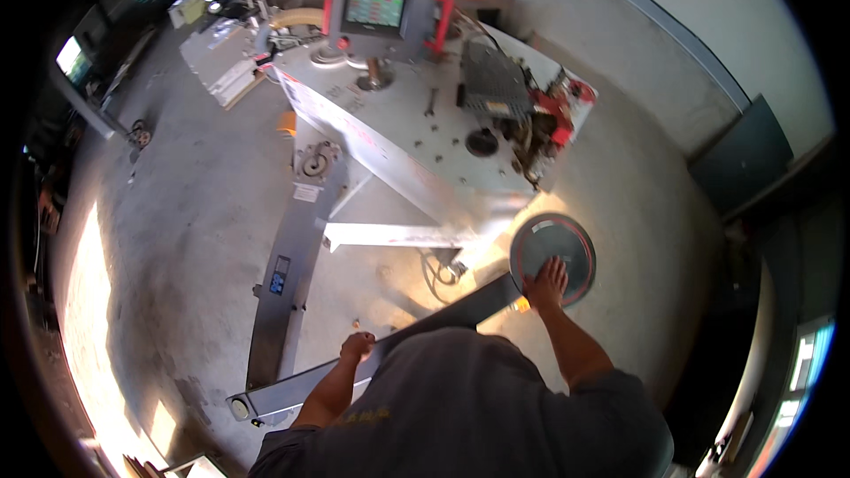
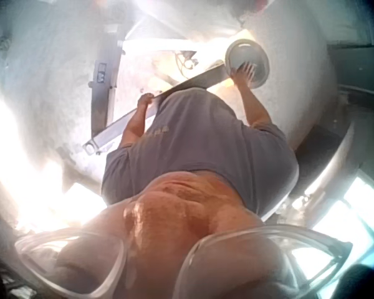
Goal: The person cuts a strip of tape from a large roll using a utility knife and places it on a workbench. They then walk to a large industrial machine, place a metal disc on a rotating platform, and operate the machine's control panel while holding the disc in place.
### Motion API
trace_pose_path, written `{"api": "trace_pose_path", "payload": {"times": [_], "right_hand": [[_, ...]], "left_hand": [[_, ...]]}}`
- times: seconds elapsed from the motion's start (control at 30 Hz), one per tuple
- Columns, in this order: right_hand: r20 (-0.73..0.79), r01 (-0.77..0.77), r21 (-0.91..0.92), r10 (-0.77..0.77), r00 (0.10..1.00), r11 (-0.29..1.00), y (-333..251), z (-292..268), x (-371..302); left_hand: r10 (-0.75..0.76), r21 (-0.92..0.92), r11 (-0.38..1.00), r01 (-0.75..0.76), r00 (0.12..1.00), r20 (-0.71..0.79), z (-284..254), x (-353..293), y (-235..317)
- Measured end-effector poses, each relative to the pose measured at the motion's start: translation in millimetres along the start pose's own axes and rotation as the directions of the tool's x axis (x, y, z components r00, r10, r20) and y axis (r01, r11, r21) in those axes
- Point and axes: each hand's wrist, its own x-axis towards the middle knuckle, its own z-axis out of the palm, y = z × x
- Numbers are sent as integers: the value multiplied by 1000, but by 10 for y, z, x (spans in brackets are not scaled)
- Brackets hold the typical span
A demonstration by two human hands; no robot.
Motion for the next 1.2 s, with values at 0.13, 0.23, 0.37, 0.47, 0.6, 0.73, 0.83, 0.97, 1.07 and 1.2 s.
{"api": "trace_pose_path", "payload": {"times": [0.13,0.23,0.37,0.47,0.6,0.73,0.83,0.97,1.07,1.2], "right_hand": [[7,-19,9,19,1000,1000,-210,-129,25],[-29,29,-19,-30,999,999,-69,79,112],[-37,27,14,-26,999,1000,-58,95,140],[-46,39,33,-38,998,999,-31,98,142],[-119,3,95,9,993,995,105,192,123],[-129,-67,92,78,989,994,30,137,205],[-26,-109,79,111,993,991,-40,-35,290],[-1,-121,56,122,993,991,-72,-52,358],[-11,-42,-6,42,999,999,-75,-89,267],[-27,-8,0,8,1000,1000,-71,-138,255]], "left_hand": [[2,15,1000,-2,1000,24,102,113,-158],[20,-21,1000,-21,999,-45,-12,17,-32],[43,-9,999,-43,998,-56,-107,0,59],[65,2,998,-65,996,-57,-54,73,-60],[40,-17,999,-41,998,-58,-64,68,-33],[22,-25,999,-23,999,-50,-85,42,3],[13,-22,1000,-14,999,-53,-93,29,-1],[13,-19,1000,-14,998,-63,-84,39,5],[-12,-11,1000,11,998,-55,-113,29,22],[-13,0,1000,14,998,-58,-93,61,-17]]}}
